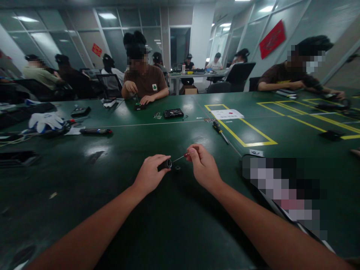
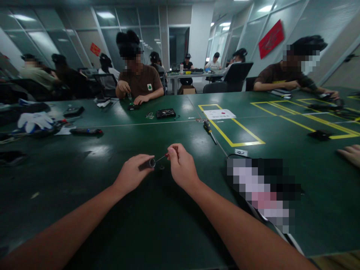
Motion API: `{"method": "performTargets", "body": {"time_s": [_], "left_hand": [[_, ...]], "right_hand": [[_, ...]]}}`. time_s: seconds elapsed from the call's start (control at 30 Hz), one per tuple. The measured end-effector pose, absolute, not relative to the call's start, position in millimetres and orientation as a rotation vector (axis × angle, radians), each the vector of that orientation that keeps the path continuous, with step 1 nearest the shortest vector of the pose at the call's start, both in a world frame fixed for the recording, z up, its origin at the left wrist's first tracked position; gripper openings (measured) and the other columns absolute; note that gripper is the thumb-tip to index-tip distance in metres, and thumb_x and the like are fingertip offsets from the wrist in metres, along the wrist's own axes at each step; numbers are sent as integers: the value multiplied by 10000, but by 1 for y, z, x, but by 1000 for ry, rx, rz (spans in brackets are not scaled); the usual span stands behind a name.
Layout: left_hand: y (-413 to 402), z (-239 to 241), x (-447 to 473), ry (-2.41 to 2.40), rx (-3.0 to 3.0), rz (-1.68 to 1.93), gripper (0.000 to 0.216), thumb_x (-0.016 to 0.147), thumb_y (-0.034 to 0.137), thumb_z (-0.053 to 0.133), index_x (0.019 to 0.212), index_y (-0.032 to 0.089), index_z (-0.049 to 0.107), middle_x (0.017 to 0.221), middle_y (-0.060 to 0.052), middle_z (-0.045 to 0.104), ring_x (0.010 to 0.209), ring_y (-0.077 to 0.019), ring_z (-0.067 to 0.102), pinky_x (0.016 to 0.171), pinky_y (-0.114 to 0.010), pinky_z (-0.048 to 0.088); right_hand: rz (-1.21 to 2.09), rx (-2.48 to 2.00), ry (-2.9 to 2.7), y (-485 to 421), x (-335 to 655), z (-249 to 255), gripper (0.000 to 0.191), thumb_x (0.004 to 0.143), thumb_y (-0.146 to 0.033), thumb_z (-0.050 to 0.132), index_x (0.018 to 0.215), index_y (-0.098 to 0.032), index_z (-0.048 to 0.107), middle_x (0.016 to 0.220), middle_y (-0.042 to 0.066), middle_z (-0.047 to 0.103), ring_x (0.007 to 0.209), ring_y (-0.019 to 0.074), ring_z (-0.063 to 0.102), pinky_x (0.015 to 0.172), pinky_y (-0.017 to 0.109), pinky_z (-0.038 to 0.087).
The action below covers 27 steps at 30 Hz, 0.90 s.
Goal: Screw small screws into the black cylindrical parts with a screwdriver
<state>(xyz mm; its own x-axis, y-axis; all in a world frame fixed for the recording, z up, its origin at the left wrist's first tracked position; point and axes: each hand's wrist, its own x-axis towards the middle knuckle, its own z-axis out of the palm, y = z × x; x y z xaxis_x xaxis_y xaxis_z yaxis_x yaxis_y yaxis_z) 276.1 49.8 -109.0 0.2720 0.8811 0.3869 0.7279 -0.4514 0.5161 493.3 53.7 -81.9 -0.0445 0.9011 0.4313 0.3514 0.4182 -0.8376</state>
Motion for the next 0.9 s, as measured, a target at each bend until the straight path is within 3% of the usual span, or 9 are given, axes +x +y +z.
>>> {"method": "performTargets", "body": {"time_s": [0.2, 0.43, 0.67, 0.9], "left_hand": [[48, -106, 275, 1498, 2259, 949, 484, 901, 191, 718, 1373, 244, 627, 1305, -45, 686, 1196, -228, 637, 1073, -446, 501], [43, -94, 275, 1407, 2459, 880, 398, 938, 230, 673, 1330, 181, 628, 1271, -77, 673, 1168, -223, 637, 1054, -406, 522], [29, -80, 292, 1297, 2537, 449, 401, 936, 156, 589, 1335, 188, 609, 1317, -77, 638, 1149, -231, 637, 1001, -389, 537], [17, -63, 317, 1259, 2502, 273, 308, 907, 133, 533, 1202, 147, 621, 1159, -104, 653, 1064, -243, 634, 943, -380, 526]], "right_hand": [[586, -1136, -1528, 54, 495, -81, 262, 1052, -427, 440, 1008, -231, 608, 838, 24, 699, 779, 195, 673, 737, 341, 489], [551, -1069, -1375, 55, 497, -79, 254, 1045, -435, 459, 1027, -234, 614, 831, 16, 682, 776, 189, 653, 750, 342, 498], [542, -1059, -1345, 56, 498, -76, 249, 1045, -423, 456, 1019, -232, 614, 814, 11, 679, 758, 183, 654, 734, 336, 497], [553, -1056, -1350, 56, 498, -76, 256, 1044, -431, 451, 1027, -233, 612, 831, 16, 686, 766, 188, 655, 739, 343, 497]]}}
